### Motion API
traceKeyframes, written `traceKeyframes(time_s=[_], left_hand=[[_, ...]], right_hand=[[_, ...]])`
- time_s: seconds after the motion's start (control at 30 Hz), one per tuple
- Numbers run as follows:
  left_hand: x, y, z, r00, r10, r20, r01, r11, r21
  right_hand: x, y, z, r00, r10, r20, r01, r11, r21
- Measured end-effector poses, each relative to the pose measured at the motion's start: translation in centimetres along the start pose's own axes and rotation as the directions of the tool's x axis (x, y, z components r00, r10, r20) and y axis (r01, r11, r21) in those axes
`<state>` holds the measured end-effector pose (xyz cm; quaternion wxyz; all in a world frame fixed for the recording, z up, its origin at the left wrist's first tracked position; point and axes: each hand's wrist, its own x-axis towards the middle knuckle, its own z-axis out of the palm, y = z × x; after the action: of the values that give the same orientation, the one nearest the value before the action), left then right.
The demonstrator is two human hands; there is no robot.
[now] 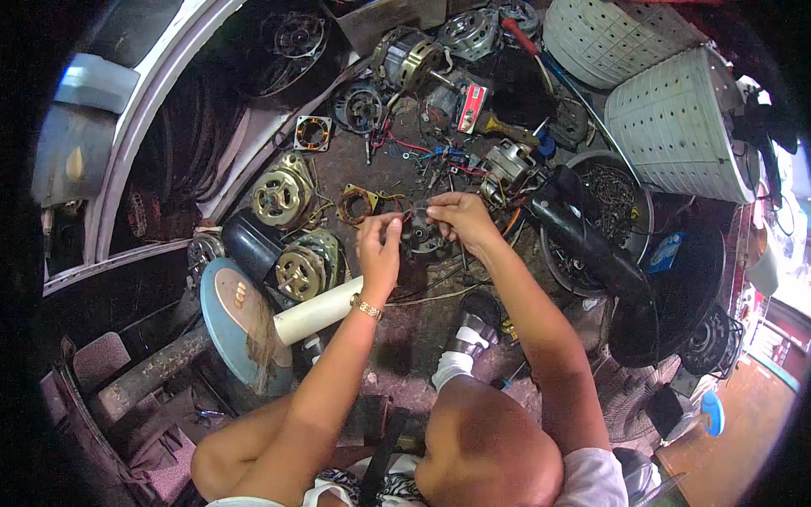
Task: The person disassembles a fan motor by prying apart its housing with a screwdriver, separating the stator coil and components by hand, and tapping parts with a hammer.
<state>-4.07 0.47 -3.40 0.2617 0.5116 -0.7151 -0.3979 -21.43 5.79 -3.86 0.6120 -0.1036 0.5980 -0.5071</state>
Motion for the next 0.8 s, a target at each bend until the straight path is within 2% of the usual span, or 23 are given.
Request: traceKeyframes(time_s=[0.03, 0.07, 0.1, 0.17, 0.2, 0.27, 0.3, 0.37, 0.47, 0.5, 0.53, 0.57, 0.6, 0.63, 0.67, 0.7, 0.73, 0.8], left_hand=[[0.3, 1.0, -0.2, 0.997, 0.018, 0.070, -0.019, 1.000, 0.008], [0.6, 2.0, -0.4, 0.989, -0.067, 0.133, 0.072, 0.997, -0.033], [1.0, 1.8, -0.1, 0.988, -0.068, 0.137, 0.073, 0.997, -0.033], [2.0, 1.2, 0.2, 0.990, -0.018, 0.140, 0.035, 0.992, -0.125], [2.7, 1.2, 0.0, 0.988, 0.002, 0.154, 0.019, 0.991, -0.133], [3.6, 1.4, -0.6, 0.981, 0.041, 0.190, -0.026, 0.996, -0.080], [3.9, 1.2, -0.8, 0.971, 0.076, 0.227, -0.071, 0.997, -0.030], [4.1, 1.1, -0.9, 0.960, 0.054, 0.276, -0.033, 0.996, -0.078], [3.5, 0.5, -0.6, 0.947, 0.000, 0.322, 0.028, 0.996, -0.082], [3.1, 0.2, -0.5, 0.959, 0.017, 0.282, -0.019, 1.000, 0.005], [2.6, -0.1, -0.4, 0.969, 0.038, 0.244, -0.063, 0.994, 0.094], [2.1, -0.5, -0.2, 0.969, 0.037, 0.246, -0.061, 0.994, 0.093], [1.6, -1.2, 0.1, 0.984, 0.038, 0.173, -0.059, 0.991, 0.119], [1.2, -1.6, 0.2, 0.994, 0.041, 0.098, -0.055, 0.988, 0.144], [0.6, -1.9, 0.3, 0.975, -0.072, 0.208, 0.038, 0.986, 0.163], [-0.1, -2.3, 0.7, 0.975, -0.076, 0.210, 0.028, 0.974, 0.224], [-0.3, -2.9, 0.9, 0.958, -0.113, 0.265, 0.062, 0.979, 0.193], [-0.4, -3.8, 1.1, 0.936, -0.144, 0.322, 0.096, 0.982, 0.160]], right_hand=[[-0.3, -0.3, 0.6, 1.000, 0.000, 0.001, 0.000, 1.000, -0.001], [-0.7, -0.5, 1.1, 0.998, -0.067, -0.001, 0.067, 0.997, -0.048], [-1.2, -0.9, 1.6, 0.991, -0.131, -0.002, 0.131, 0.987, -0.095], [-1.4, -1.6, 1.9, 0.988, -0.149, 0.029, 0.151, 0.979, -0.135], [-1.4, -1.8, 2.0, 0.977, -0.207, 0.052, 0.213, 0.959, -0.185], [-1.3, -2.3, 1.9, 0.949, -0.296, 0.107, 0.315, 0.886, -0.340], [-1.2, -2.3, 1.7, 0.949, -0.297, 0.108, 0.316, 0.886, -0.340], [-0.9, -2.1, 1.4, 0.917, -0.372, 0.146, 0.380, 0.700, -0.604], [-1.0, -1.2, 1.6, 0.888, -0.441, 0.127, 0.418, 0.663, -0.621], [-0.9, -1.1, 1.5, 0.889, -0.441, 0.125, 0.417, 0.664, -0.621], [-0.8, -0.9, 1.3, 0.862, -0.480, 0.165, 0.453, 0.580, -0.678], [-0.7, -0.5, 1.0, 0.833, -0.512, 0.209, 0.483, 0.489, -0.726], [-0.1, 0.3, 0.5, 0.816, -0.533, 0.225, 0.488, 0.426, -0.762], [0.3, 1.1, 0.3, 0.816, -0.533, 0.225, 0.488, 0.425, -0.762], [0.6, 2.1, 0.2, 0.830, -0.491, 0.264, 0.471, 0.364, -0.804], [0.6, 2.5, 0.3, 0.844, -0.446, 0.299, 0.455, 0.298, -0.839], [0.6, 2.8, 0.3, 0.863, -0.408, 0.299, 0.430, 0.282, -0.858], [0.4, 3.0, 0.3, 0.842, -0.471, 0.264, 0.419, 0.261, -0.870]])
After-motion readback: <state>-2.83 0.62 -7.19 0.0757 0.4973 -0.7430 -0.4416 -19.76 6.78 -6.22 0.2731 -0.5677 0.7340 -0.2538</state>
